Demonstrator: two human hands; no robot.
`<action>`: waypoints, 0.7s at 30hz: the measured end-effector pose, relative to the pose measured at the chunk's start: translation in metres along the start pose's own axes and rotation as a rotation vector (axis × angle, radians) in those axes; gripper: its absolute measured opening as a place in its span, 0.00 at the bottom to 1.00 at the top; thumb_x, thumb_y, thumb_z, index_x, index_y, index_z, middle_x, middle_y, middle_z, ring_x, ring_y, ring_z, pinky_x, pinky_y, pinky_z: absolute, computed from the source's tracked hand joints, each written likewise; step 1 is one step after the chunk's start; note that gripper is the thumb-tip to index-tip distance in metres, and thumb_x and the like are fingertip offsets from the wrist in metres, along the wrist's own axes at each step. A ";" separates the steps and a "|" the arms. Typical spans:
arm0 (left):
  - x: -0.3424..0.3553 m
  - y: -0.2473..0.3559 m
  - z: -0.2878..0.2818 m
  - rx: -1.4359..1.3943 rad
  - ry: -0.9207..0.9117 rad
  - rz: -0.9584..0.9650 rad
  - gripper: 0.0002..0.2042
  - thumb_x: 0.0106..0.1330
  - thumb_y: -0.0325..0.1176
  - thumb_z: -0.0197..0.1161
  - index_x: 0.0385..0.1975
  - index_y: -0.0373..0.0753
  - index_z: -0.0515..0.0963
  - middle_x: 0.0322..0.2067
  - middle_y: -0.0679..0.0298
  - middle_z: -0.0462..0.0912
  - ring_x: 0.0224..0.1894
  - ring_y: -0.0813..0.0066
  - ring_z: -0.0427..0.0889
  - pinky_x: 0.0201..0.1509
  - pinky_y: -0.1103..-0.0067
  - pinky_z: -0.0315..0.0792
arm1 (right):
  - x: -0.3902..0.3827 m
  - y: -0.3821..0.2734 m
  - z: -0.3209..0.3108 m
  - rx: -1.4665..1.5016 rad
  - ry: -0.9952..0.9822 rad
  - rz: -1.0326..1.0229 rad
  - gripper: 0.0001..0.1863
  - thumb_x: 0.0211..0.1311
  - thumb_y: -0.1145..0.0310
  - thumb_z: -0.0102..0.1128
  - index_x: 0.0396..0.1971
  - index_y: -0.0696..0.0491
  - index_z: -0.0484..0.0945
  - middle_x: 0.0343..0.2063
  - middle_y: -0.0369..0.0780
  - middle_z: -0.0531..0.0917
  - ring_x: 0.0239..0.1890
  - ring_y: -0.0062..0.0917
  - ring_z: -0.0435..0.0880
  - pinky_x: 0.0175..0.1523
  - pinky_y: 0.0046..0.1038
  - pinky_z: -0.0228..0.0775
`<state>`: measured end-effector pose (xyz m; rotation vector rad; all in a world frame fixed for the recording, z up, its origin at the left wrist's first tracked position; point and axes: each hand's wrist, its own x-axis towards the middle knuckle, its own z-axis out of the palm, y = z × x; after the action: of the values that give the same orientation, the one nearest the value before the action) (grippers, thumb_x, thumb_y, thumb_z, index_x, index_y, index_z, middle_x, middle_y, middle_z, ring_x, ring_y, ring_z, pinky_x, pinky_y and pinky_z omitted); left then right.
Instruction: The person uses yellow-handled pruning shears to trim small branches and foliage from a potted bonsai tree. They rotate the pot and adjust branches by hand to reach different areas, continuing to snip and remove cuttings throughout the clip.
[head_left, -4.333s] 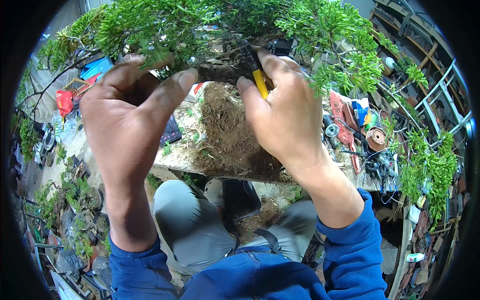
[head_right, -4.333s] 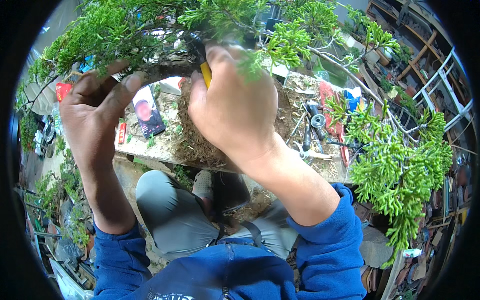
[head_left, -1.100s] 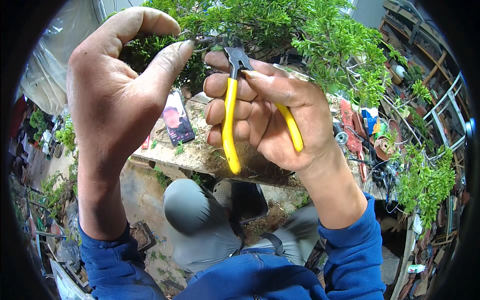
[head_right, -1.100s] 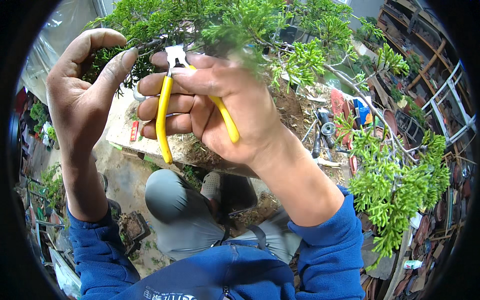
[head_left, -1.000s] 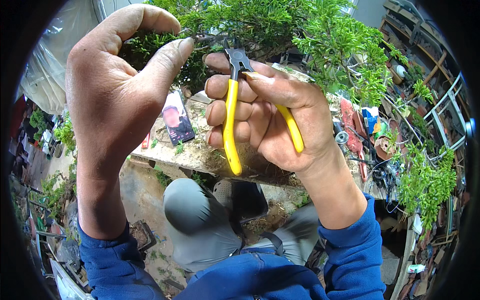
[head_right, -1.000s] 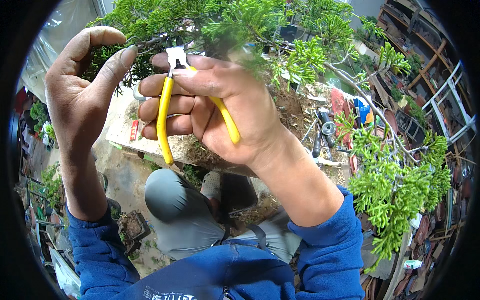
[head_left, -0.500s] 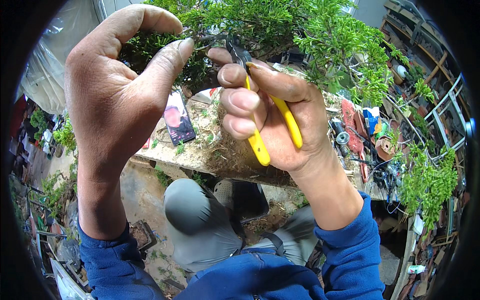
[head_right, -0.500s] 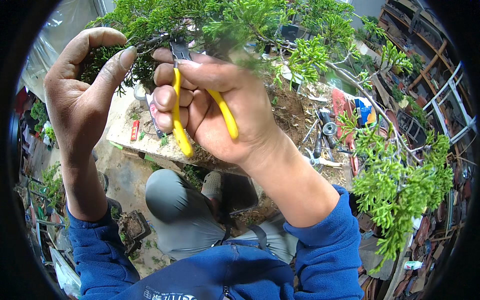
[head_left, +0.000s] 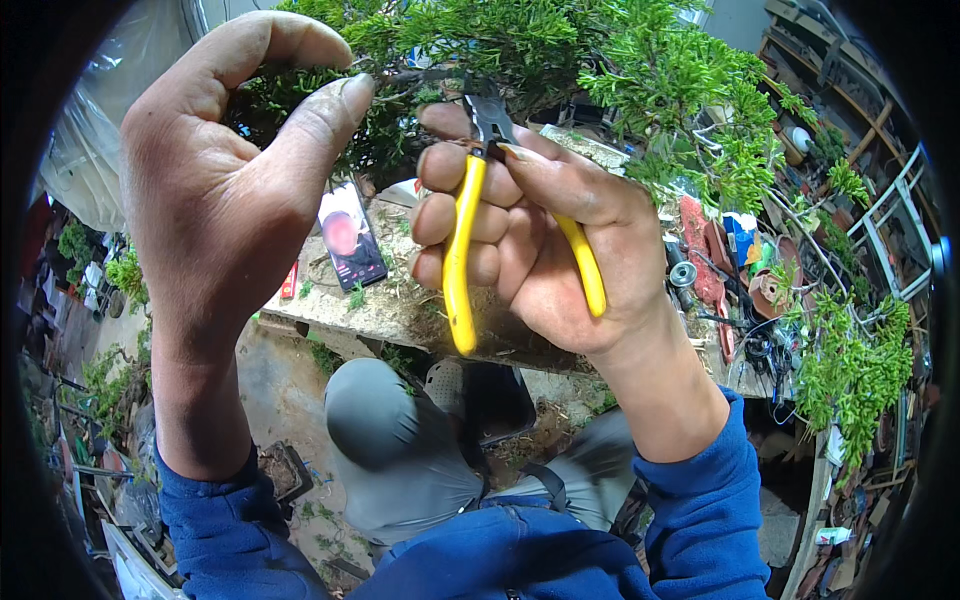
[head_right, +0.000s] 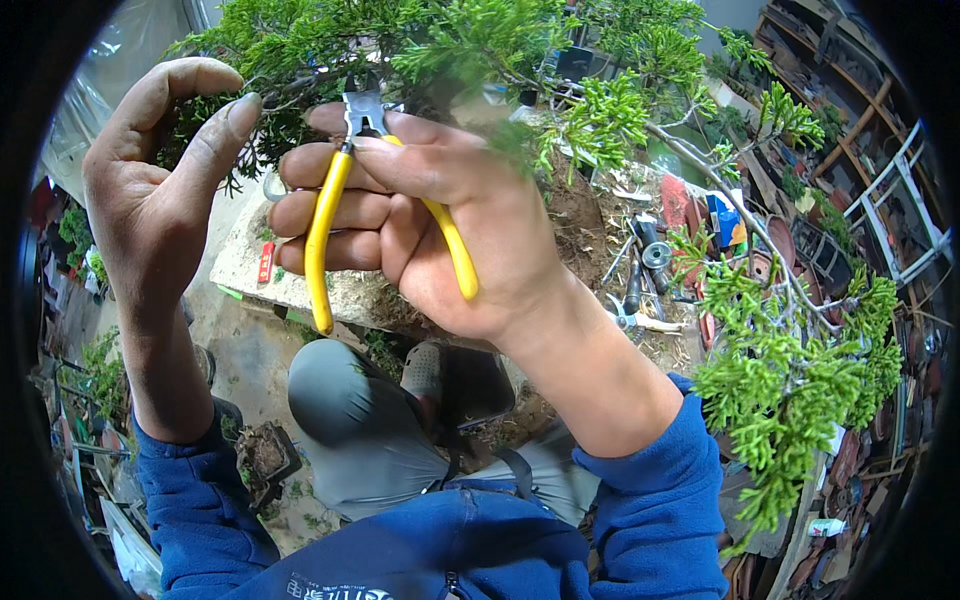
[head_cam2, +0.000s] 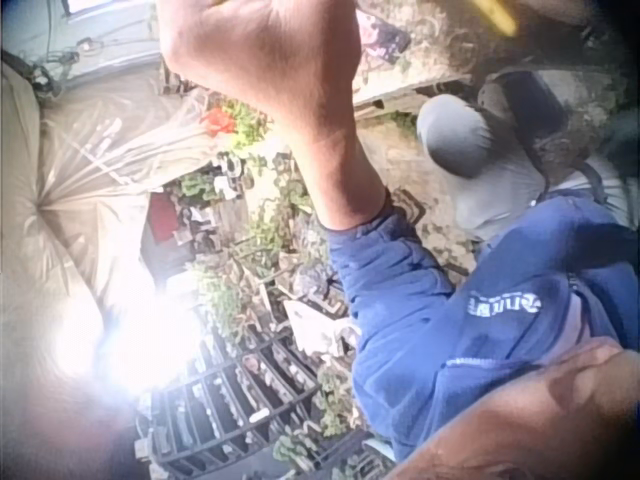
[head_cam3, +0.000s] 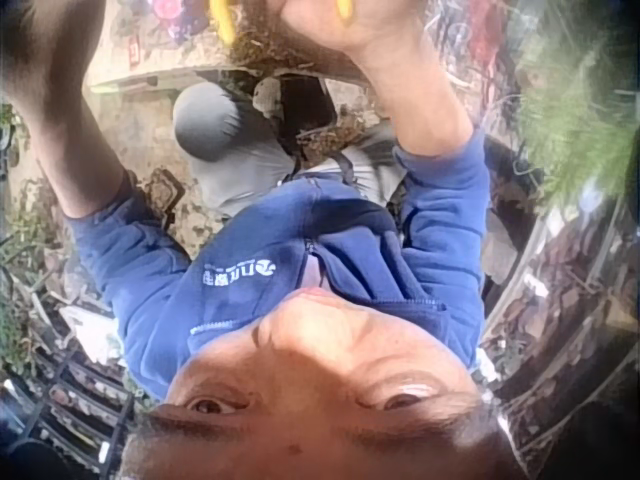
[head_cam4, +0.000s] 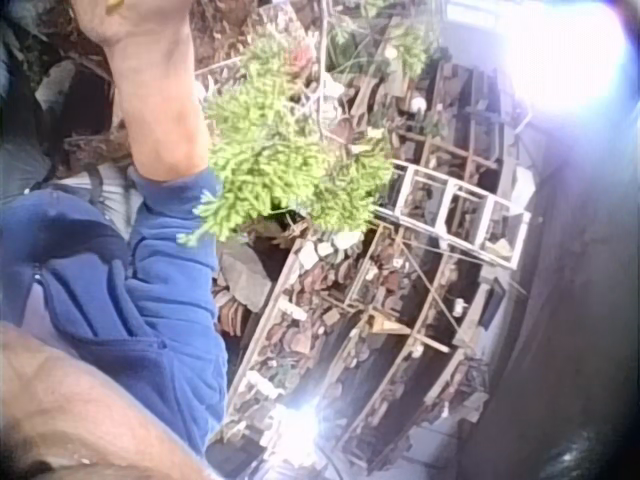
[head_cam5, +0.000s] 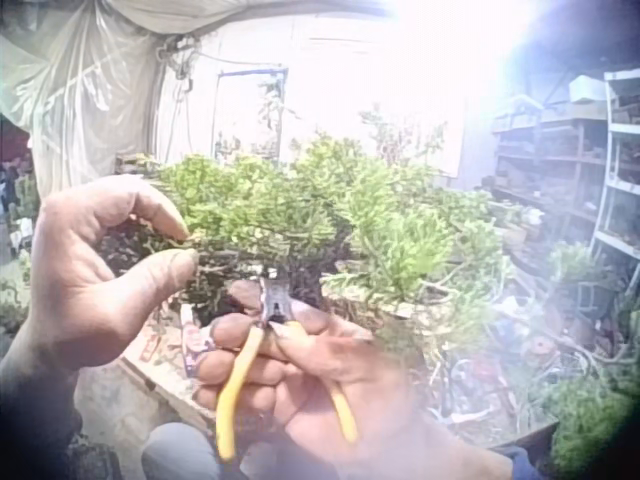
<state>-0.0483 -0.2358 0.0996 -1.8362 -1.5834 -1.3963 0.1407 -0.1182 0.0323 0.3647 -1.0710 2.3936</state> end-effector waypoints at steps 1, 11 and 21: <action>0.000 0.001 0.000 0.005 -0.012 -0.009 0.11 0.67 0.28 0.72 0.45 0.33 0.83 0.39 0.66 0.86 0.43 0.83 0.83 0.50 0.85 0.75 | 0.002 0.000 0.000 0.015 0.006 0.016 0.32 0.77 0.61 0.51 0.72 0.65 0.60 0.57 0.47 0.79 0.57 0.42 0.81 0.66 0.53 0.75; -0.001 0.006 -0.001 0.055 -0.022 0.018 0.11 0.67 0.29 0.73 0.45 0.33 0.84 0.40 0.66 0.86 0.43 0.81 0.83 0.51 0.83 0.76 | 0.010 0.002 0.004 0.046 0.101 -0.016 0.15 0.76 0.68 0.50 0.54 0.60 0.76 0.44 0.43 0.84 0.41 0.28 0.81 0.42 0.34 0.72; 0.001 0.006 -0.001 -0.005 -0.028 0.039 0.10 0.67 0.26 0.72 0.46 0.33 0.84 0.41 0.66 0.86 0.42 0.82 0.83 0.50 0.84 0.76 | 0.008 -0.004 0.011 0.052 0.142 -0.034 0.07 0.72 0.76 0.54 0.44 0.63 0.76 0.33 0.47 0.85 0.31 0.32 0.88 0.34 0.38 0.82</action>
<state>-0.0440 -0.2384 0.1026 -1.8873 -1.5502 -1.3652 0.1364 -0.1222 0.0453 0.2246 -0.9332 2.3810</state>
